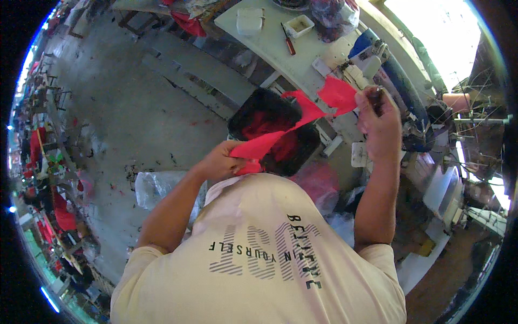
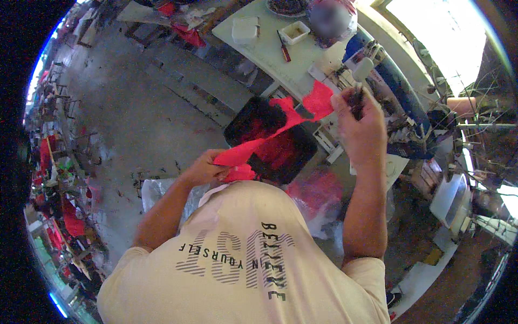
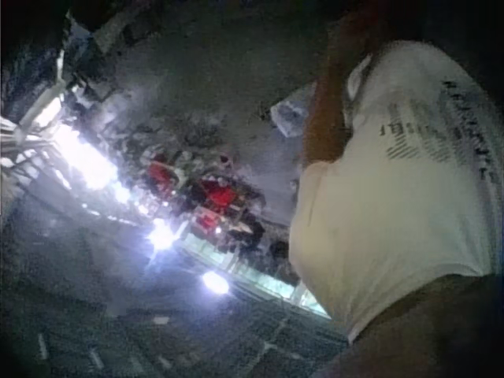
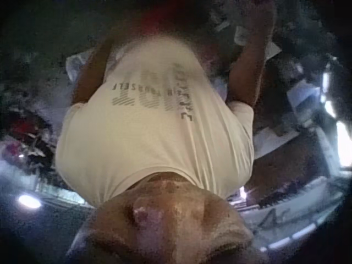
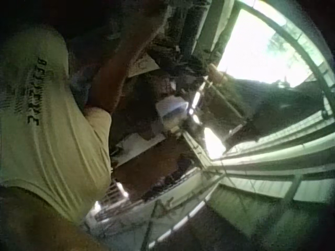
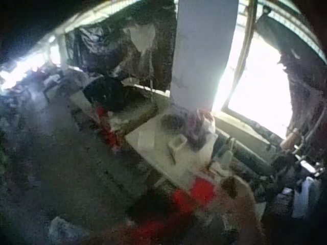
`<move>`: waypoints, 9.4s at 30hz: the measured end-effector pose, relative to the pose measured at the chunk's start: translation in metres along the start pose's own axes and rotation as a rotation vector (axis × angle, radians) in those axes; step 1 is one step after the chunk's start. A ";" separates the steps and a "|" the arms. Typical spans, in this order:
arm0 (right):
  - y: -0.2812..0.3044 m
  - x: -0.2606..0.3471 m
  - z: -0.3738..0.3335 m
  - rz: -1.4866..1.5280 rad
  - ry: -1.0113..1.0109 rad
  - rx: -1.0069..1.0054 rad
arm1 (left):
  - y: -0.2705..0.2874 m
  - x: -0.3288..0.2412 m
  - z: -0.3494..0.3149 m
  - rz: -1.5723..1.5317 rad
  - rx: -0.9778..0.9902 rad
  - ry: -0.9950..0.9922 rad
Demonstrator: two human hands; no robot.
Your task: The person removes red fabric pieces from a plastic bag, unfolds and aligns them, then uses scissors to cut the fabric into smaller pieces. The cut pieces are placed into a black bin on the floor.
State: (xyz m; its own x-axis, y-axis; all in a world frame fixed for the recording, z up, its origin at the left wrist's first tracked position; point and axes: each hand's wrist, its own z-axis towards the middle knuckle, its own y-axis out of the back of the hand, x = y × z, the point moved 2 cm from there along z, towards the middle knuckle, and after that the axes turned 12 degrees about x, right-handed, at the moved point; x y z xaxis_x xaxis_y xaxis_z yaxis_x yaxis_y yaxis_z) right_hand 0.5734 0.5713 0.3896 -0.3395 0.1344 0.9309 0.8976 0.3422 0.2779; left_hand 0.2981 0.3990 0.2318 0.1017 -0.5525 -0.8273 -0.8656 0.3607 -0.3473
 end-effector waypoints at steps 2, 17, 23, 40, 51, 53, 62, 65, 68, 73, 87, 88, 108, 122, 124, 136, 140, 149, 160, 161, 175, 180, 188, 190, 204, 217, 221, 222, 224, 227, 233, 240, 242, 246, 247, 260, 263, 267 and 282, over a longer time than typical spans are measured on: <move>-0.010 -0.025 -0.009 -0.084 -0.087 0.013 | 0.004 -0.013 -0.016 0.046 -0.067 -0.034; -0.020 -0.081 -0.097 0.297 -0.345 0.480 | -0.046 -0.070 -0.069 -0.181 0.055 0.002; -0.023 -0.082 -0.102 -0.108 -0.118 0.531 | -0.091 -0.118 -0.055 0.541 0.069 0.179; -0.038 -0.037 -0.115 -0.552 0.103 0.743 | -0.130 -0.128 -0.047 0.831 -0.145 0.123; -0.054 -0.053 -0.106 -0.435 0.158 0.635 | -0.129 -0.132 -0.046 0.875 -0.098 0.027; -0.056 -0.053 -0.108 -0.397 0.139 0.561 | -0.128 -0.131 -0.047 0.866 -0.113 0.032; -0.058 -0.046 -0.114 -0.378 0.167 0.472 | -0.126 -0.132 -0.048 0.856 -0.146 0.018; -0.059 -0.043 -0.111 -0.424 0.209 0.495 | -0.126 -0.130 -0.049 0.842 -0.165 0.010; -0.063 -0.044 -0.110 -0.461 0.238 0.479 | -0.126 -0.130 -0.050 0.843 -0.164 -0.001; -0.066 -0.044 -0.107 -0.554 0.264 0.483 | -0.123 -0.119 -0.049 0.840 -0.254 -0.101; -0.048 -0.035 -0.094 -0.025 0.077 0.663 | -0.116 -0.126 -0.046 0.864 -0.345 -0.191; -0.048 -0.034 -0.094 -0.047 0.067 0.691 | -0.118 -0.126 -0.043 0.818 -0.354 -0.212; -0.045 -0.061 -0.087 0.215 -0.087 0.371 | -0.098 -0.107 -0.037 -0.519 0.025 -0.113; -0.054 -0.031 -0.112 -0.336 0.310 0.536 | -0.097 -0.114 -0.042 -0.364 0.111 -0.124; -0.055 -0.031 -0.117 -0.324 0.299 0.555 | -0.102 -0.125 -0.043 -0.086 0.072 -0.069; -0.066 -0.034 -0.113 -0.355 0.362 0.463 | -0.122 -0.145 -0.046 0.547 0.000 0.008; -0.065 -0.031 -0.114 -0.335 0.389 0.454 | -0.122 -0.141 -0.046 0.497 -0.020 -0.025; -0.064 -0.033 -0.109 -0.416 0.466 0.461 | -0.118 -0.138 -0.049 0.513 -0.054 -0.022; -0.063 -0.038 -0.103 -0.407 0.536 0.426 | -0.113 -0.145 -0.045 0.465 -0.042 -0.042; -0.063 -0.038 -0.103 -0.410 0.539 0.423 | -0.114 -0.146 -0.045 0.472 -0.042 -0.044; -0.051 -0.051 -0.097 -0.301 0.267 0.226 | -0.111 -0.142 -0.038 0.303 -0.066 -0.033; -0.035 -0.034 -0.097 -0.037 0.029 0.579 | -0.106 -0.137 -0.035 0.164 -0.030 -0.058; -0.063 -0.046 -0.081 0.399 0.184 0.477 | -0.103 -0.124 -0.015 -0.280 -0.062 0.276; -0.060 -0.044 -0.078 0.473 0.023 0.495 | -0.097 -0.123 -0.010 -0.280 -0.017 0.274; -0.047 -0.035 -0.073 0.814 -0.092 0.239 | -0.058 -0.089 0.021 0.146 0.190 0.014; -0.003 0.009 -0.026 0.547 0.134 -0.079 | -0.031 -0.002 0.110 0.136 0.401 -0.027; 0.017 0.011 -0.011 0.371 0.183 -0.111 | -0.043 0.006 0.125 0.087 0.379 -0.031; 0.022 0.011 -0.009 0.346 0.189 -0.117 | -0.044 0.012 0.128 -0.001 0.316 -0.005; 0.030 0.017 -0.007 0.303 0.208 -0.132 | -0.047 0.018 0.131 -0.165 0.186 0.048; 0.039 0.021 -0.002 0.347 0.233 -0.106 | -0.055 -0.010 0.123 0.028 0.155 -0.204; 0.041 0.035 -0.006 0.325 0.263 -0.093 | -0.062 0.037 0.146 0.257 -0.109 -0.077; 0.085 0.037 -0.015 -0.484 0.633 -0.159 | -0.115 0.088 0.142 0.387 0.106 0.024; 0.108 0.031 -0.014 -0.004 0.388 -0.106 | -0.124 0.073 0.132 0.553 0.085 -0.061; 0.128 0.066 -0.045 -0.158 0.616 -0.263 | -0.149 0.010 0.091 0.236 0.303 -0.003; 0.130 0.078 -0.051 0.159 0.623 -0.275 | -0.157 -0.009 0.077 0.129 0.391 0.002; 0.024 0.173 -0.115 -0.174 0.867 -0.442 | -0.101 -0.085 -0.050 0.060 0.411 -0.200; 0.030 0.186 -0.112 -0.299 0.808 -0.373 | -0.063 -0.095 -0.066 0.074 0.388 -0.232; 0.026 0.174 -0.117 -0.374 0.602 -0.402 | -0.009 -0.118 -0.107 -0.115 0.244 -0.403; -0.002 0.109 -0.104 -0.047 0.390 -0.446 | 0.075 -0.124 -0.164 0.038 -0.137 -0.500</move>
State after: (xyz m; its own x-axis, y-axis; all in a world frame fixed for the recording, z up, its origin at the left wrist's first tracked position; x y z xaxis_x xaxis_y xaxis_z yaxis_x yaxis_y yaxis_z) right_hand 0.5637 0.4889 0.5156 -0.3295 -0.2518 0.9100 0.9441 -0.0955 0.3155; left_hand 0.1402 0.3713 0.3803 0.2613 -0.1026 -0.9598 -0.9261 0.2538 -0.2792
